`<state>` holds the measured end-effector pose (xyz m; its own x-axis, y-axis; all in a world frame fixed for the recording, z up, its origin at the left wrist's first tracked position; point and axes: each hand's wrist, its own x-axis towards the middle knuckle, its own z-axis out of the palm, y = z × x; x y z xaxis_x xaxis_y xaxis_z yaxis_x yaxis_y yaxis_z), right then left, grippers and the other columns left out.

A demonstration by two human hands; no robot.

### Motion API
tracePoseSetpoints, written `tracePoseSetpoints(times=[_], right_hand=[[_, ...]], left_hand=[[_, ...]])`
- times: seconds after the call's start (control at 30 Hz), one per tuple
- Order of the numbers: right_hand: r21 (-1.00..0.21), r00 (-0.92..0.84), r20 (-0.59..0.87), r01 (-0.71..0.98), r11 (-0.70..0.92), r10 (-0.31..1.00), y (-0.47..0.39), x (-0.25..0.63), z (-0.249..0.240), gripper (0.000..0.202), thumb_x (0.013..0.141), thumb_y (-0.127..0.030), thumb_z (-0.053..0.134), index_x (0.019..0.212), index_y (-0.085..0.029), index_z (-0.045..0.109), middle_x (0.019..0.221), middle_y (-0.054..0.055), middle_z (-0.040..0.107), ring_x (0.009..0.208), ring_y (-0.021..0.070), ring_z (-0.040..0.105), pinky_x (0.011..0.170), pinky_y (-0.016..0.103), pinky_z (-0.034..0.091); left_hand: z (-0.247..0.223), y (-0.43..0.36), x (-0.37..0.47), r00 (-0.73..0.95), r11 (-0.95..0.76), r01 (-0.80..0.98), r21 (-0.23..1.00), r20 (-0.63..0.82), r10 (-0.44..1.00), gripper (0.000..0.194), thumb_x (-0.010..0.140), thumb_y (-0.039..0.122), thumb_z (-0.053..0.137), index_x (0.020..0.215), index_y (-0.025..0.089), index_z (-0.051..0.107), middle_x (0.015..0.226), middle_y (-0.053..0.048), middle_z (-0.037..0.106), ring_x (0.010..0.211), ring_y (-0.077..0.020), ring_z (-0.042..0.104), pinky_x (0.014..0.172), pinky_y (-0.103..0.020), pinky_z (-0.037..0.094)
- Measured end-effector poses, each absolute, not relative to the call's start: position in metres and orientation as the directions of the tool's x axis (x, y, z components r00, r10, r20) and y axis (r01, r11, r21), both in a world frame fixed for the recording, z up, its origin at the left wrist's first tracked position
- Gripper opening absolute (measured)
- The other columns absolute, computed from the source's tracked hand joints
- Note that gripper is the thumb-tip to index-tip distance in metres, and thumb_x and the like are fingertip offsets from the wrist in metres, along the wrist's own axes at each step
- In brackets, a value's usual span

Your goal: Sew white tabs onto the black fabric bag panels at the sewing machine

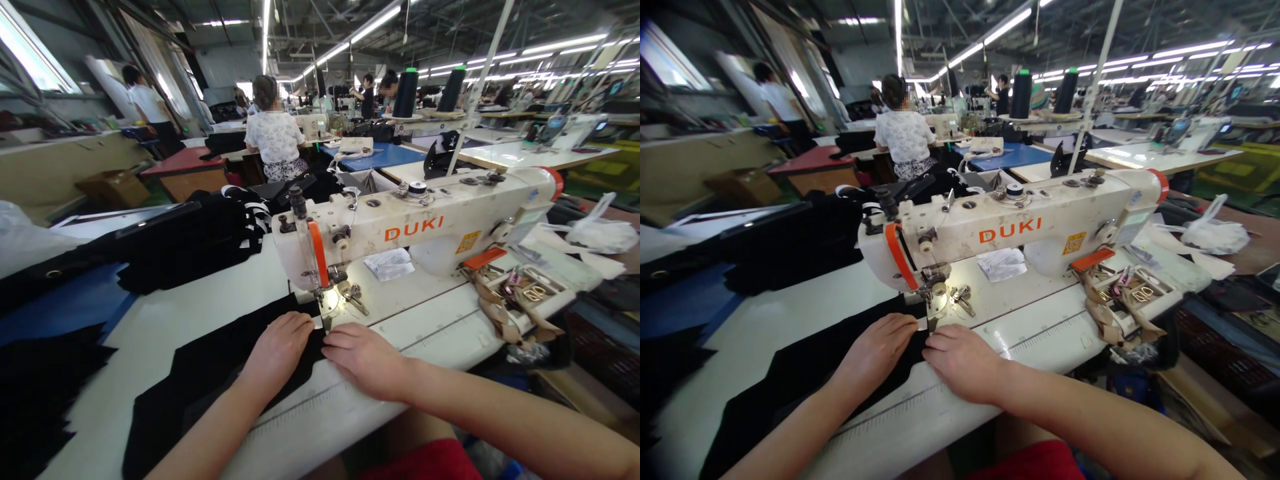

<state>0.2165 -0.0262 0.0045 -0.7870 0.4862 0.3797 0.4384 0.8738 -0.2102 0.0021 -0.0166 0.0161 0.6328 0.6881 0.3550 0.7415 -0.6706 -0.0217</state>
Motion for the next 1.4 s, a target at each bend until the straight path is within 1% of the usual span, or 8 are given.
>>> tracePoseSetpoints(times=[0.13,0.3,0.43,0.53,0.7,0.9,1.2,1.4], right_hand=[[-0.194,-0.793,0.389,0.428,0.883,0.469,-0.025,0.217,0.003,0.021,0.095,-0.016,0.049,0.106,-0.011,0.066,0.112,0.011,0.066,0.106,0.0207,0.056,0.097,0.033,0.045],[-0.202,-0.787,0.399,0.426,0.882,0.471,-0.025,0.216,0.003,0.020,0.095,-0.016,0.049,0.103,-0.012,0.067,0.108,0.010,0.068,0.101,0.0200,0.057,0.094,0.033,0.045],[-0.246,-0.760,0.379,0.467,0.849,0.527,-0.016,0.213,0.010,0.017,0.093,-0.015,0.052,0.099,-0.013,0.068,0.098,0.008,0.069,0.093,0.0196,0.057,0.091,0.032,0.046],[-0.225,-0.738,0.346,0.533,0.815,0.579,-0.002,0.208,0.015,0.015,0.092,-0.016,0.054,0.098,-0.013,0.067,0.092,0.008,0.067,0.089,0.0207,0.056,0.087,0.033,0.046],[-0.093,-0.776,0.301,0.554,0.827,0.554,0.013,0.204,0.012,0.011,0.092,-0.016,0.055,0.091,-0.014,0.066,0.085,0.007,0.062,0.087,0.0214,0.053,0.082,0.033,0.044],[-0.070,-0.784,0.311,0.546,0.835,0.538,0.015,0.205,0.005,0.012,0.092,-0.015,0.055,0.088,-0.014,0.066,0.086,0.007,0.061,0.088,0.0210,0.051,0.081,0.033,0.043],[-0.071,-0.784,0.273,0.561,0.824,0.557,0.035,0.205,0.012,0.015,0.093,-0.013,0.051,0.090,-0.013,0.066,0.088,0.008,0.063,0.089,0.0201,0.055,0.084,0.032,0.043],[-0.079,-0.772,0.273,0.576,0.813,0.574,0.036,0.206,0.014,0.014,0.092,-0.012,0.051,0.090,-0.012,0.065,0.089,0.009,0.064,0.088,0.0204,0.056,0.082,0.033,0.043]], left_hand=[[0.010,-0.018,0.001,0.653,-0.674,0.734,-0.079,0.355,0.669,0.027,0.088,0.002,0.043,0.100,0.014,0.064,0.098,-0.008,0.069,0.093,-0.0231,0.065,0.087,-0.040,0.055],[0.012,-0.019,0.001,0.669,-0.685,0.721,-0.103,0.357,0.651,0.029,0.088,0.001,0.042,0.101,0.013,0.064,0.099,-0.009,0.070,0.094,-0.0230,0.066,0.087,-0.040,0.055],[0.010,-0.018,-0.001,0.676,-0.682,0.720,-0.130,0.356,0.645,0.031,0.088,0.001,0.041,0.102,0.013,0.065,0.102,-0.009,0.071,0.095,-0.0231,0.067,0.087,-0.039,0.056],[0.005,-0.016,-0.004,0.684,-0.688,0.712,-0.139,0.360,0.635,0.032,0.088,0.002,0.041,0.103,0.013,0.067,0.105,-0.011,0.071,0.097,-0.0241,0.067,0.087,-0.040,0.056],[0.006,-0.022,-0.005,0.671,-0.691,0.719,-0.075,0.336,0.661,0.032,0.091,0.008,0.041,0.108,0.012,0.067,0.110,-0.012,0.071,0.101,-0.0249,0.066,0.091,-0.042,0.055],[0.010,-0.037,0.000,0.540,-0.585,0.805,0.096,0.288,0.791,0.038,0.095,0.031,0.044,0.126,0.017,0.060,0.125,-0.010,0.065,0.116,-0.0234,0.059,0.100,-0.042,0.049],[0.008,-0.013,0.006,0.513,-0.559,0.819,0.130,0.270,0.815,0.039,0.095,0.028,0.042,0.129,0.017,0.058,0.129,-0.011,0.063,0.122,-0.0232,0.056,0.104,-0.043,0.046],[0.008,-0.010,0.006,0.527,-0.568,0.816,0.106,0.267,0.807,0.039,0.095,0.027,0.041,0.128,0.016,0.059,0.128,-0.011,0.064,0.121,-0.0232,0.057,0.103,-0.043,0.046]])
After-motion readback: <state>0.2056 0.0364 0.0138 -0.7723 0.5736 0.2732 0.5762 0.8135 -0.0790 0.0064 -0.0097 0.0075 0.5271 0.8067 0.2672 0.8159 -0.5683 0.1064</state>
